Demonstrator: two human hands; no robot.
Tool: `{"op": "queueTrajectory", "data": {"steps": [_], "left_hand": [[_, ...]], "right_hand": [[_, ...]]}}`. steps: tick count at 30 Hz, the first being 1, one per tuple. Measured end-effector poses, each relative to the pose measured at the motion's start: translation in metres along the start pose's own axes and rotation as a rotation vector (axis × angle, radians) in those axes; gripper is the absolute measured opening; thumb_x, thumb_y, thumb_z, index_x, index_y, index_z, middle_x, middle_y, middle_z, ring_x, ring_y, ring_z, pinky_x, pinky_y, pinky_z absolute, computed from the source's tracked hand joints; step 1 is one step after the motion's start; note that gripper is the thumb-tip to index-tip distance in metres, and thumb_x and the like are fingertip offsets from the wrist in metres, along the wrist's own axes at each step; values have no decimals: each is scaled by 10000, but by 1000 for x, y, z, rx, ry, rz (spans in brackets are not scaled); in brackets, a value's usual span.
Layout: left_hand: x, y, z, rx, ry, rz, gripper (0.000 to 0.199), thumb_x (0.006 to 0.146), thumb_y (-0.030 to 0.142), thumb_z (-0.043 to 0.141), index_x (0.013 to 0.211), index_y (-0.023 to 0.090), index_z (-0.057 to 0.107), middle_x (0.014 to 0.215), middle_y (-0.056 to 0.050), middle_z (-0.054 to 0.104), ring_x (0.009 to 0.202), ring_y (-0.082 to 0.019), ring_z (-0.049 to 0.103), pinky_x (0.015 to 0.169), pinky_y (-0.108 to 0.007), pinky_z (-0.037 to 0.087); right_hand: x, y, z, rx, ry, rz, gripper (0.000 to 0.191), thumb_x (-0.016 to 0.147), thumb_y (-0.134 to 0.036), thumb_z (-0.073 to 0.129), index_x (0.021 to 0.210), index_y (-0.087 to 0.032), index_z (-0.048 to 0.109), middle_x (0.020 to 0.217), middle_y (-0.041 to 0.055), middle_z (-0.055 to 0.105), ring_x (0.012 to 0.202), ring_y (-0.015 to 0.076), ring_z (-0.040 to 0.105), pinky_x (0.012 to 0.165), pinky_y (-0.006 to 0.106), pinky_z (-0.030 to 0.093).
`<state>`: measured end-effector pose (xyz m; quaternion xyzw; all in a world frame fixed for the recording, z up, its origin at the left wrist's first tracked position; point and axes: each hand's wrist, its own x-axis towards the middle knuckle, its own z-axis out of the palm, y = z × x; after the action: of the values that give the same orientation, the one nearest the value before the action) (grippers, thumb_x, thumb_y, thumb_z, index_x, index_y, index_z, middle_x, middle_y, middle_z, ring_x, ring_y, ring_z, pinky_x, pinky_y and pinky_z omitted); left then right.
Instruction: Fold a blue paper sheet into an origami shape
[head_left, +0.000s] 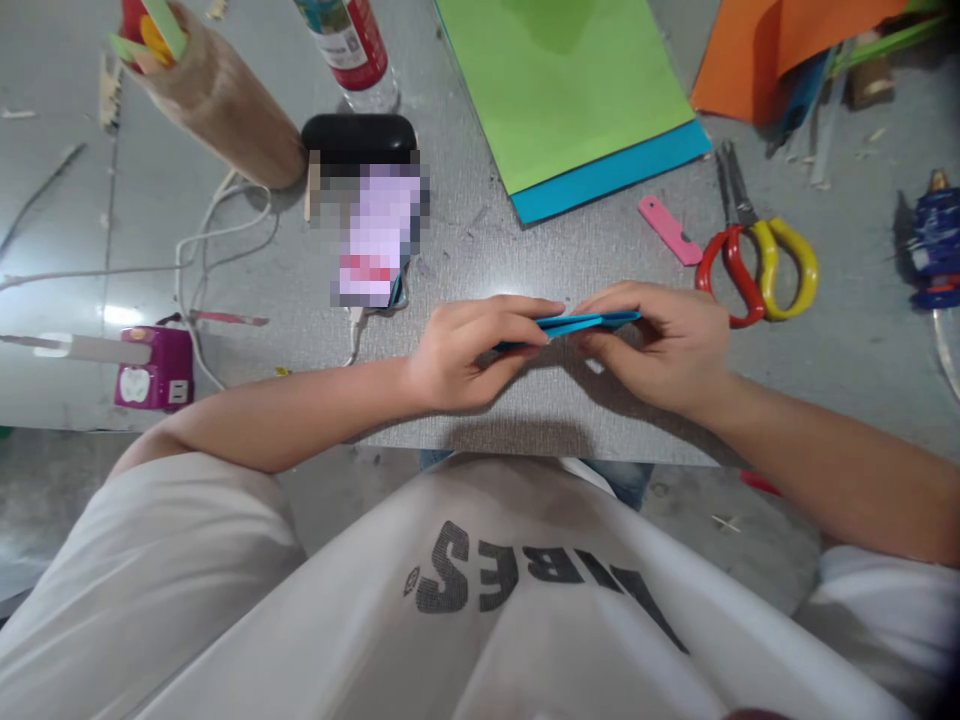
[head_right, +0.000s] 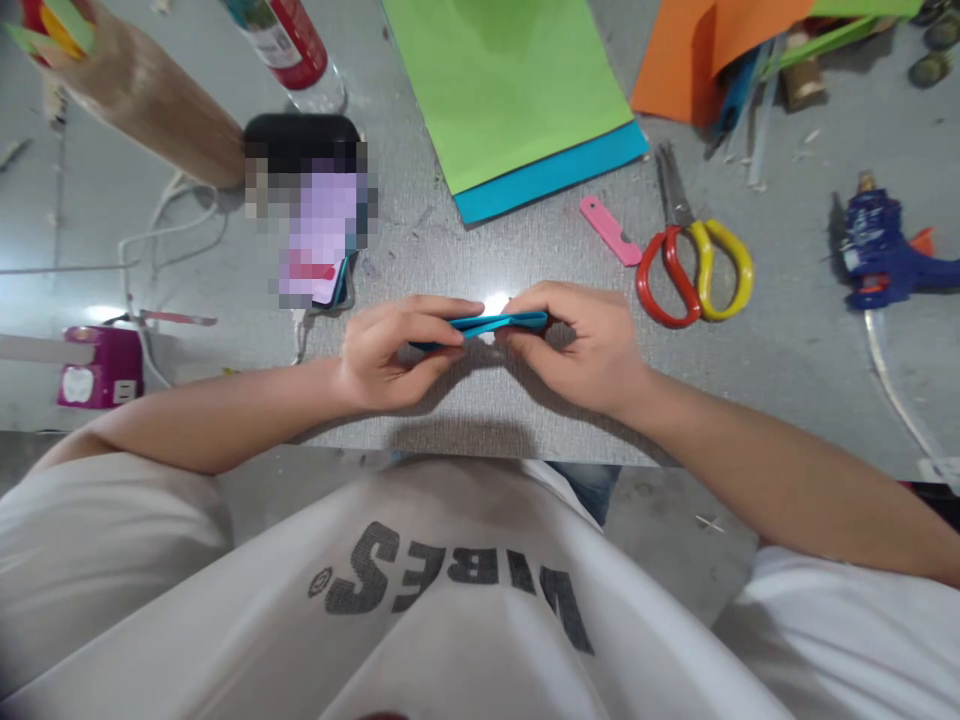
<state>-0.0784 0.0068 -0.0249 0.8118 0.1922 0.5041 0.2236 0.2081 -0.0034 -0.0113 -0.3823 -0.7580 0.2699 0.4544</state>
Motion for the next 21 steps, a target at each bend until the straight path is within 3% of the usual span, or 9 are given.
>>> {"op": "queueTrajectory", "data": {"steps": [4,8,12,14,18,21], "left_hand": [[-1,-2,-4,-5,-81,23,211,1256,472,814,1384,306,806,1545,-150,948,1311,-287,990,1005,-414,832],[-5,-6,-5,47,-119,23,361,1249,580,805,1476,301,836,1638,-192,902,1343,-312,977,1063,-440,834],[-7,-8,-4,8,-188,-10,375,1224,451,827,1587,355,820,1728,-183,847,1456,-341,935,1156,-489,816],[-7,-8,-4,-24,-197,-11,403,1222,381,810,1625,363,805,1733,-179,832,1494,-342,914,1181,-504,804],[-3,-7,-4,-57,-191,-17,366,1235,372,776,1598,346,816,1631,-166,856,1411,-324,920,1124,-496,794],[-2,-6,-3,-57,-172,-38,325,1219,393,790,1535,334,835,1482,-153,884,1275,-301,921,1033,-458,783]], "right_hand": [[2,-2,1,10,25,-78,38,1125,-387,916,1159,-380,930,1055,4,973,861,252,914,771,431,764],[0,-4,0,11,8,-96,110,1117,-361,935,1224,-386,933,1052,0,964,843,245,908,758,418,764],[-8,5,7,38,68,-127,498,1079,-455,960,1565,-422,860,1226,28,969,927,268,938,744,406,799],[-11,11,12,103,128,-182,624,1051,-489,982,1642,-429,793,1252,25,964,923,257,937,696,373,786],[-10,14,13,85,161,-229,484,1052,-516,989,1494,-420,816,1239,35,971,901,251,918,618,362,729],[-7,10,9,-18,151,-256,348,1068,-453,961,1403,-427,869,1289,62,981,978,296,932,709,457,770]]}}
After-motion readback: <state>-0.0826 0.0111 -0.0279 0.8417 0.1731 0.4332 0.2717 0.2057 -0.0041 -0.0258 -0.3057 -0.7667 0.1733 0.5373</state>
